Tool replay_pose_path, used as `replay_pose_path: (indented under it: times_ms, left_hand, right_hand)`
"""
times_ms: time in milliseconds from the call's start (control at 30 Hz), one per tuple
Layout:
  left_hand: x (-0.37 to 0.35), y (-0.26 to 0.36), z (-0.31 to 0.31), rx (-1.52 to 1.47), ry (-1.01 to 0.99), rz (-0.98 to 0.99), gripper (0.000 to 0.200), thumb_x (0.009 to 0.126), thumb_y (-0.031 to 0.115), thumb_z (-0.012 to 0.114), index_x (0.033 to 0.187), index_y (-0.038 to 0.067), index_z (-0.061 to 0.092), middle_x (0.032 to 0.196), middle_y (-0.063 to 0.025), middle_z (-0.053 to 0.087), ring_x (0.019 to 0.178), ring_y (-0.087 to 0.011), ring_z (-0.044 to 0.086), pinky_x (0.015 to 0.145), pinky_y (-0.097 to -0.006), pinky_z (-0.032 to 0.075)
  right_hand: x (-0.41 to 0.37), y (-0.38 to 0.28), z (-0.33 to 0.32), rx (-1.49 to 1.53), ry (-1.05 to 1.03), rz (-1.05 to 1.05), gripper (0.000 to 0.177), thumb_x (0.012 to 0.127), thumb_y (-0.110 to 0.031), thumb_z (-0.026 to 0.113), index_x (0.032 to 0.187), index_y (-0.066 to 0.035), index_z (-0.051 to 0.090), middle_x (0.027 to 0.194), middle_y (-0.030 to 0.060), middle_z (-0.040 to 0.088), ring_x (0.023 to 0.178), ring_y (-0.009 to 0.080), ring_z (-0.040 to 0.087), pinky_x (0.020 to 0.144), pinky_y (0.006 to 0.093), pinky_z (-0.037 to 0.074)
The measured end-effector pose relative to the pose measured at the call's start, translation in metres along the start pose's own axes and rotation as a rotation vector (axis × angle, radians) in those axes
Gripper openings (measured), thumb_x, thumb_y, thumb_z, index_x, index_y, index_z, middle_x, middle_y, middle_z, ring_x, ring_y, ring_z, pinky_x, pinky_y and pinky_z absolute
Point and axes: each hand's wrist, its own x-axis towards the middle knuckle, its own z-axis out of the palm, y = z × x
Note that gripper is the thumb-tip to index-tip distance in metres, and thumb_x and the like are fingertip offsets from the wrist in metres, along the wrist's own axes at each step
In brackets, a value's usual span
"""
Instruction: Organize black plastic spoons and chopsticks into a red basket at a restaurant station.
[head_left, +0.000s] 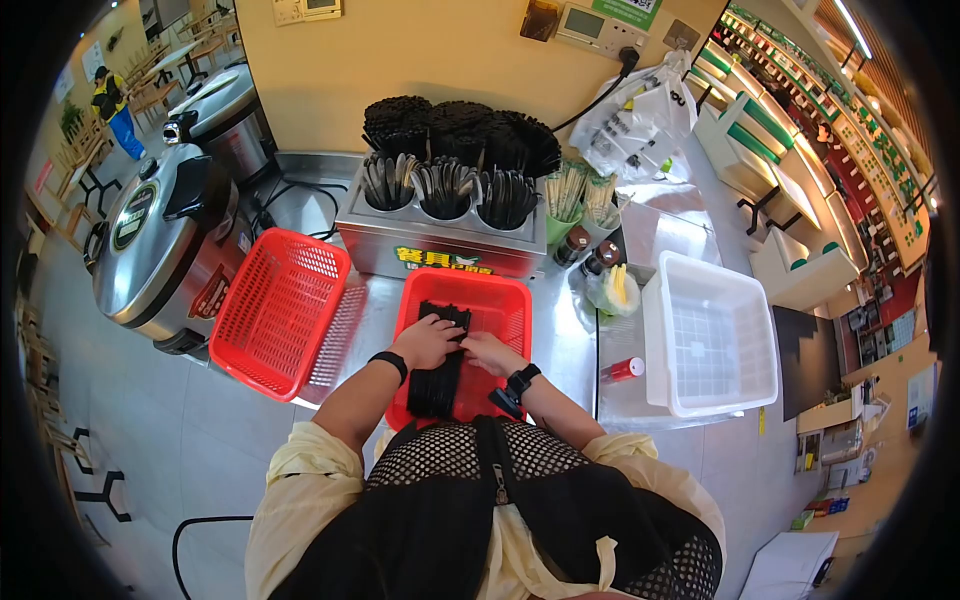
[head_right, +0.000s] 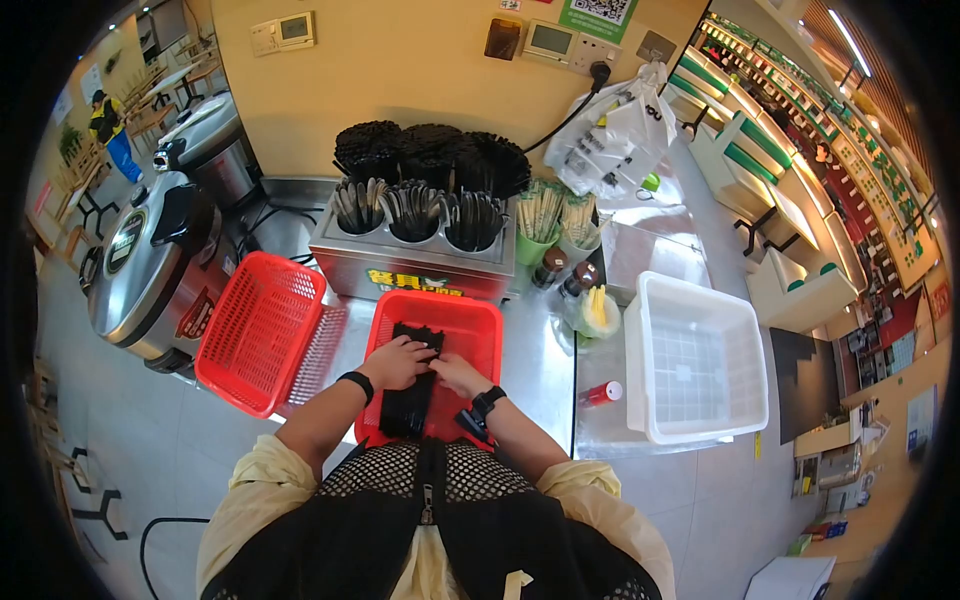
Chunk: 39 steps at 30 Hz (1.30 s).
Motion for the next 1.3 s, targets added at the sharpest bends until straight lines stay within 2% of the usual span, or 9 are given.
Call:
replay_pose_path:
  times_ms: [167, 433, 600, 800, 900, 1033, 1100, 1133, 1300]
  left_hand:
    - [-0.002, -0.001, 0.001, -0.044, 0.042, -0.008, 0.035, 0.078, 0.021, 0.055, 0.111, 0.014, 0.065, 0.127, -0.0013, 0.056, 0.121, -0.0174, 0.048, 0.100, -0.0352, 0.032]
    - [0.000, -0.003, 0.006, -0.044, -0.014, -0.014, 0.037, 0.078, 0.021, 0.054, 0.113, 0.013, 0.063, 0.128, -0.0007, 0.056, 0.121, -0.0171, 0.048, 0.100, -0.0350, 0.031]
    - [0.000, -0.003, 0.007, -0.063, -0.034, -0.031, 0.039, 0.077, 0.020, 0.054, 0.114, 0.013, 0.063, 0.129, -0.0013, 0.055, 0.122, -0.0172, 0.047, 0.102, -0.0359, 0.031]
    - [0.001, -0.003, 0.001, -0.065, -0.072, -0.041, 0.039, 0.076, 0.020, 0.054, 0.113, 0.013, 0.064, 0.130, -0.0026, 0.055, 0.122, -0.0192, 0.048, 0.102, -0.0370, 0.031]
    - [0.001, -0.003, 0.004, -0.070, -0.080, -0.056, 0.039, 0.075, 0.021, 0.055, 0.111, 0.012, 0.065, 0.128, -0.0034, 0.056, 0.121, -0.0201, 0.049, 0.101, -0.0372, 0.032]
    - [0.001, -0.003, 0.005, -0.085, -0.039, -0.055, 0.035, 0.076, 0.023, 0.055, 0.108, 0.011, 0.066, 0.125, -0.0039, 0.058, 0.117, -0.0197, 0.050, 0.098, -0.0353, 0.033]
    - [0.000, -0.003, 0.004, -0.095, -0.032, -0.066, 0.035, 0.076, 0.024, 0.055, 0.107, 0.011, 0.066, 0.124, -0.0039, 0.058, 0.117, -0.0197, 0.050, 0.098, -0.0352, 0.033]
    - [0.000, -0.003, 0.004, -0.094, -0.021, -0.064, 0.034, 0.076, 0.024, 0.055, 0.106, 0.011, 0.066, 0.124, -0.0038, 0.058, 0.117, -0.0195, 0.050, 0.098, -0.0349, 0.033]
    - [-0.001, -0.004, 0.007, -0.073, 0.005, -0.048, 0.034, 0.076, 0.025, 0.057, 0.105, 0.011, 0.066, 0.124, -0.0035, 0.058, 0.115, -0.0192, 0.051, 0.096, -0.0340, 0.034]
  right_hand:
    - [-0.004, 0.004, 0.003, -0.216, -0.042, -0.008, 0.047, 0.088, -0.027, 0.055, 0.129, -0.006, 0.046, 0.110, 0.0016, 0.051, 0.089, 0.0127, 0.046, 0.078, 0.0298, 0.040]
    - [-0.027, -0.021, -0.011, -0.303, -0.123, -0.050, 0.055, 0.087, -0.032, 0.058, 0.135, -0.011, 0.042, 0.128, 0.0048, 0.050, 0.116, 0.0158, 0.044, 0.092, 0.0347, 0.037]
    - [-0.065, -0.118, -0.058, 0.001, -0.135, -0.430, 0.031, 0.091, -0.013, 0.051, 0.120, -0.003, 0.054, 0.099, 0.0108, 0.065, 0.080, 0.0170, 0.067, 0.072, 0.0269, 0.053]
    - [-0.044, -0.216, -0.137, 0.013, 0.656, -0.787, 0.038, 0.086, -0.018, 0.059, 0.120, -0.003, 0.050, 0.082, 0.0037, 0.057, 0.065, 0.0096, 0.053, 0.057, 0.0231, 0.044]
    - [-0.021, -0.242, -0.155, -0.225, 0.742, -0.640, 0.072, 0.080, -0.039, 0.065, 0.135, -0.001, 0.038, 0.088, 0.0072, 0.057, 0.068, 0.0150, 0.054, 0.059, 0.0274, 0.045]
    - [0.026, -0.257, -0.168, -0.362, 0.641, -0.510, 0.079, 0.080, -0.048, 0.061, 0.135, 0.004, 0.038, 0.097, 0.0150, 0.061, 0.077, 0.0238, 0.059, 0.065, 0.0331, 0.047]
    - [0.062, -0.261, -0.185, -0.466, 0.766, -0.547, 0.073, 0.082, -0.050, 0.056, 0.125, 0.009, 0.049, 0.104, 0.0236, 0.062, 0.085, 0.0314, 0.063, 0.074, 0.0370, 0.048]
    - [0.065, -0.260, -0.184, -0.434, 0.813, -0.644, 0.064, 0.083, -0.049, 0.053, 0.102, 0.012, 0.061, 0.095, 0.0270, 0.064, 0.088, 0.0360, 0.063, 0.080, 0.0388, 0.046]
    - [0.066, -0.262, -0.185, -0.361, 0.856, -0.610, 0.057, 0.083, -0.045, 0.052, 0.076, 0.010, 0.064, 0.067, 0.0196, 0.065, 0.064, 0.0301, 0.064, 0.063, 0.0383, 0.048]
